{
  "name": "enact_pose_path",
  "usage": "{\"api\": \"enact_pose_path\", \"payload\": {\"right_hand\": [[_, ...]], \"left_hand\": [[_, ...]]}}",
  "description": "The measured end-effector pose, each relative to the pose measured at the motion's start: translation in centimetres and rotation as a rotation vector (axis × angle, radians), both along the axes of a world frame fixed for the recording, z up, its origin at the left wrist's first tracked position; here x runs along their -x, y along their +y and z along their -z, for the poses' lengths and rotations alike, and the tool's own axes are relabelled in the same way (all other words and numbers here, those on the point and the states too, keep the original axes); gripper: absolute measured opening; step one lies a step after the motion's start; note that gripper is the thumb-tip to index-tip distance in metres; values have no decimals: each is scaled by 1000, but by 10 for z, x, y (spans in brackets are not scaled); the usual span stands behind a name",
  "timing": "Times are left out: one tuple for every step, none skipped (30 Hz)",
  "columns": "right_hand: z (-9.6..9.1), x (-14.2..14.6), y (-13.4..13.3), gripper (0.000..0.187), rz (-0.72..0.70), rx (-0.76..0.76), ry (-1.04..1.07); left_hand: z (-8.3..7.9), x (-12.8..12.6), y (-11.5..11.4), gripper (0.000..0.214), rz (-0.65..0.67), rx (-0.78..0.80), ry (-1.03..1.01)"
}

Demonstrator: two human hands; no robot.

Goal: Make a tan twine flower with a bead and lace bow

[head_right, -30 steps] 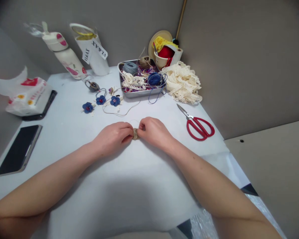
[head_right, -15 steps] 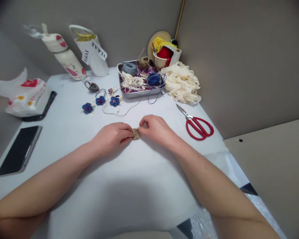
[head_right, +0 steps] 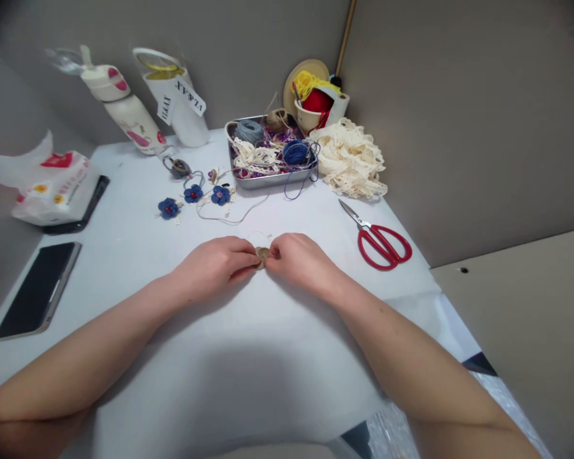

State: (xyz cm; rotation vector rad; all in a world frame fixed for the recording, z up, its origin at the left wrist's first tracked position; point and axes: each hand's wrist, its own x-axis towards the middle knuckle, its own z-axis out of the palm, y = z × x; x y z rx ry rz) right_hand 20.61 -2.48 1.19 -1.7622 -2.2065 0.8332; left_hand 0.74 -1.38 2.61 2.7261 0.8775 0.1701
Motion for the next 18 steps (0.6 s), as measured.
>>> {"api": "enact_pose_path", "payload": {"right_hand": [[1, 0, 0, 13, 5, -8, 3], [2, 0, 1, 13, 10, -15, 8], [3, 0, 1, 14, 16, -21, 15], [3, 0, 1, 14, 23, -26, 20], [3, 1, 1, 14, 29, -29, 23], [3, 1, 1, 14, 31, -30, 21], [3, 1, 1, 14, 33, -30, 15], [3, 1, 2, 14, 34, -29, 6], [3, 1, 2, 13, 34, -28, -3], [2, 1, 2, 12, 35, -28, -8], [1, 1, 2, 11, 40, -31, -8], [0, 0, 2, 10, 47, -43, 0], [-1, 0, 3, 9, 52, -65, 17], [-2, 0, 3, 8, 50, -98, 42], [-3, -1, 3, 8, 39, -133, 72], [-3, -1, 3, 10, 21, -165, 102], [-3, -1, 3, 12, 0, -187, 126], [-3, -1, 4, 14, -17, -198, 143]], "left_hand": [[0, 0, 0, 28, 1, -1, 1], [0, 0, 0, 28, 3, -2, 2], [0, 0, 0, 28, 5, -2, 5], [1, 0, 0, 27, 5, -1, 8], [1, 0, 0, 27, 5, 0, 10], [1, 0, 0, 27, 6, 2, 12], [1, 0, 0, 27, 6, 3, 11], [1, 0, 0, 27, 6, 4, 8], [1, 0, 0, 27, 6, 4, 4], [1, 0, 0, 26, 6, 4, -1], [1, 0, 0, 26, 5, 2, -4], [1, 1, 0, 26, 4, 1, -2], [1, 1, 0, 26, 2, 0, 5], [2, 1, 0, 25, 1, 0, 14], [2, 0, 0, 25, 1, 0, 22], [2, 0, 0, 24, 1, 2, 29], [2, 0, 0, 24, 4, 5, 35], [2, 0, 0, 24, 5, 6, 38]]}}
